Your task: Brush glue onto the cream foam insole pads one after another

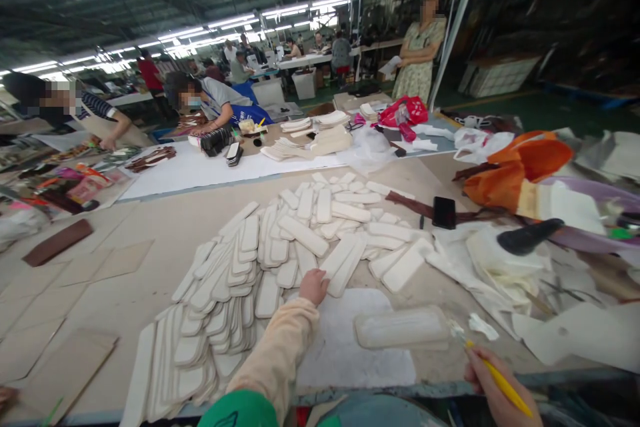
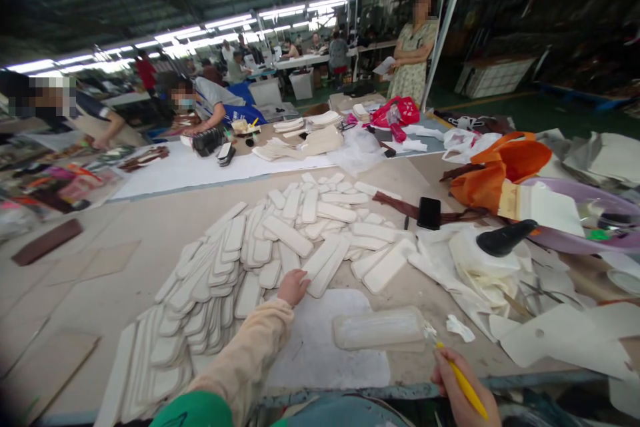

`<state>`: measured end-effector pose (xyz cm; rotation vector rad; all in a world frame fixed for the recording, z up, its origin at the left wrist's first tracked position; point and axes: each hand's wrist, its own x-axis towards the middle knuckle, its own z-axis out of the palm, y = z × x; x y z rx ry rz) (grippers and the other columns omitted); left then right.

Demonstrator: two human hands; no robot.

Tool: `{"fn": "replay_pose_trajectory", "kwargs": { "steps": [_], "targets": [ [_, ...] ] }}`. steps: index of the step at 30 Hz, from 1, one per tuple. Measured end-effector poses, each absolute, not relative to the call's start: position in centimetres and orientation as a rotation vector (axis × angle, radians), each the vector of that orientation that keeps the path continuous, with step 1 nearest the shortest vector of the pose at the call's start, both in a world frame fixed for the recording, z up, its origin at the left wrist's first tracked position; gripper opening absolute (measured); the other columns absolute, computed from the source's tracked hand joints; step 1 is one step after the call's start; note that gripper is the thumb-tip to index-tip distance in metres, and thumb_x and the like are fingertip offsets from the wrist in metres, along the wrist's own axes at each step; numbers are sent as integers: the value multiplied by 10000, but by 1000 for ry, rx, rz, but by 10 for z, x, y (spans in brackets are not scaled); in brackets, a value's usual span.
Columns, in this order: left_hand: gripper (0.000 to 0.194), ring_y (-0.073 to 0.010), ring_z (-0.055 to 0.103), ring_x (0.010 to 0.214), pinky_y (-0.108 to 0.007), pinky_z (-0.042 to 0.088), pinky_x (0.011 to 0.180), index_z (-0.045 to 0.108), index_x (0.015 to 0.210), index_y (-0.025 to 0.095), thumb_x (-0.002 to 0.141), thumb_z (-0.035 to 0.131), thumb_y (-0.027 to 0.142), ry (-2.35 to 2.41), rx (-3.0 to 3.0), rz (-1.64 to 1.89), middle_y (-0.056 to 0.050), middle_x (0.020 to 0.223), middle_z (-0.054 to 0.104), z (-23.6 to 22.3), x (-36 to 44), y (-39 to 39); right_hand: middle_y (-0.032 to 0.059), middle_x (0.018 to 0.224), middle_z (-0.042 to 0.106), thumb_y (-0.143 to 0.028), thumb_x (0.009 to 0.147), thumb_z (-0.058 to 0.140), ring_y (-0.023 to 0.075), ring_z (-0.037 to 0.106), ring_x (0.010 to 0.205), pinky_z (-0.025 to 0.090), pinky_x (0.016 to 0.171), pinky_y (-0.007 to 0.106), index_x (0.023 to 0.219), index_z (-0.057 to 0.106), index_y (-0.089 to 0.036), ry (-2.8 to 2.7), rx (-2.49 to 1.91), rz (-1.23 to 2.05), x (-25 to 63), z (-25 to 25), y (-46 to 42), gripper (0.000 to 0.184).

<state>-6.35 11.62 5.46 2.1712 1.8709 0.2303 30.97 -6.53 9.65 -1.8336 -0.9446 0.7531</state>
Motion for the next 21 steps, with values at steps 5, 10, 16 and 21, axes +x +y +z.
{"fn": "replay_pose_trajectory", "kwargs": {
  "steps": [5,10,16,21],
  "targets": [
    [180,-205,639,838,-307,485,774,713,723,161,790,558,224,1778,2143,24,-104,840,666,47,-62,149,37,642,636,-571,610,701,228,612,601,536,534,318,877,644,-237,-904,-1782,947,304,100,-67,432],
    [197,-182,623,878,-276,465,790,734,768,196,793,544,242,1713,2109,-70,-69,880,678,41,-66,156,29,681,631,-534,689,679,215,606,637,523,585,313,942,630,-239,-931,-1767,904,299,101,-73,392],
    [221,-164,603,953,-263,444,859,736,801,190,814,515,208,1669,2083,-52,-56,990,674,37,-72,160,35,690,649,-528,675,707,201,612,618,533,594,307,966,627,-217,-934,-1761,957,294,100,-66,434],
    [236,-164,586,973,-271,430,891,725,814,172,834,490,184,1629,2032,-29,-68,1028,665,37,-71,157,20,694,657,-540,703,681,190,626,630,542,594,290,978,622,-204,-968,-1768,981,292,102,-61,438]
  ]
}}
